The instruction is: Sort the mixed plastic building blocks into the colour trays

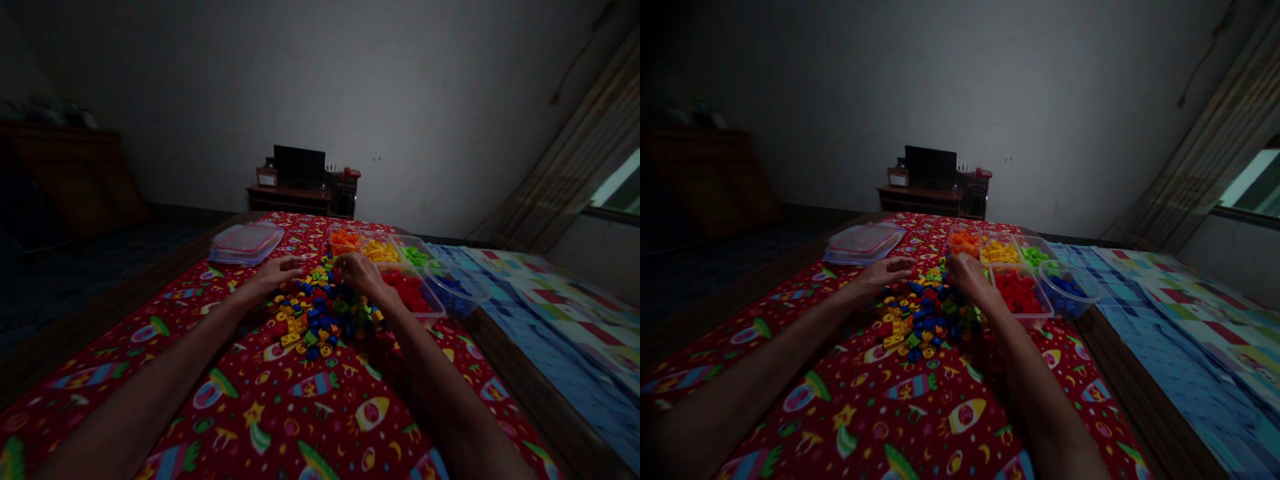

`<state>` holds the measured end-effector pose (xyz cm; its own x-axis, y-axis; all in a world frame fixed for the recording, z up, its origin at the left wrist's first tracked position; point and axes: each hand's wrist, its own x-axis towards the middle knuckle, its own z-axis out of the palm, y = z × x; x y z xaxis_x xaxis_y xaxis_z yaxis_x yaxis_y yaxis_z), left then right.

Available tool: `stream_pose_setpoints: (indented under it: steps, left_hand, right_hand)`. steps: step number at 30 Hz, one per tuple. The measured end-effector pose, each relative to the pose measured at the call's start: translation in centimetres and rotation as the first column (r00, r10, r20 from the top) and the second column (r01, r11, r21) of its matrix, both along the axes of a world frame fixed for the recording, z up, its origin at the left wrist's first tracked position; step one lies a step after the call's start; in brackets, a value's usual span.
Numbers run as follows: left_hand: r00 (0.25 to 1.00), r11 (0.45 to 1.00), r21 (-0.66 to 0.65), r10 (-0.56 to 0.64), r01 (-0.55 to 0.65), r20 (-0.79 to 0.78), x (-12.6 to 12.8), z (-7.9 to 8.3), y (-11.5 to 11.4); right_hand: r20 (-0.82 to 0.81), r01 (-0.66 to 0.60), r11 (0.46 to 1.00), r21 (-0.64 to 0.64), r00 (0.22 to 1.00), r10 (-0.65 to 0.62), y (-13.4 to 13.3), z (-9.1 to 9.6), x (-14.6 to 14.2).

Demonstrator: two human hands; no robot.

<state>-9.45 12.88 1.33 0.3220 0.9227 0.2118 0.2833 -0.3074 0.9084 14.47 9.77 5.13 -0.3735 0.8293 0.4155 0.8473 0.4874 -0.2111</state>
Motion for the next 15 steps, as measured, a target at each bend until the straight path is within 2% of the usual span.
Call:
stream_pose_setpoints:
  steps: [5,8,10,13,15]
  left_hand:
    - [0.995,0.999,0.042,-0.019,0.023,-0.095,0.1,-0.6,0.8]
    - [0.99,0.997,0.073,0.028,-0.018,-0.14,-0.1,-0.8,1.0]
    - [0.985,0.995,0.091,0.049,-0.034,-0.165,-0.3,-0.8,1.0]
    - [0.98,0.99,0.128,0.08,-0.057,-0.183,-0.6,-0.5,0.9]
    - [0.978,0.985,0.154,0.104,-0.076,-0.182,-0.6,-0.2,0.7]
  right_hand:
    - [-0.086,0.243,0.969,0.035,0.967,-0.24,0.1,2.5,4.8]
    - [-0.073,0.277,0.96,0.032,0.959,-0.274,-0.1,2.7,5.3]
    - [-0.034,0.214,0.977,0.013,0.976,-0.213,-0.2,2.0,4.1]
    - [0.032,0.024,1.0,0.004,0.999,-0.024,-0.4,-0.4,1.2]
    - [0.086,-0.102,0.995,0.007,0.991,0.101,-0.7,-2.0,-0.2]
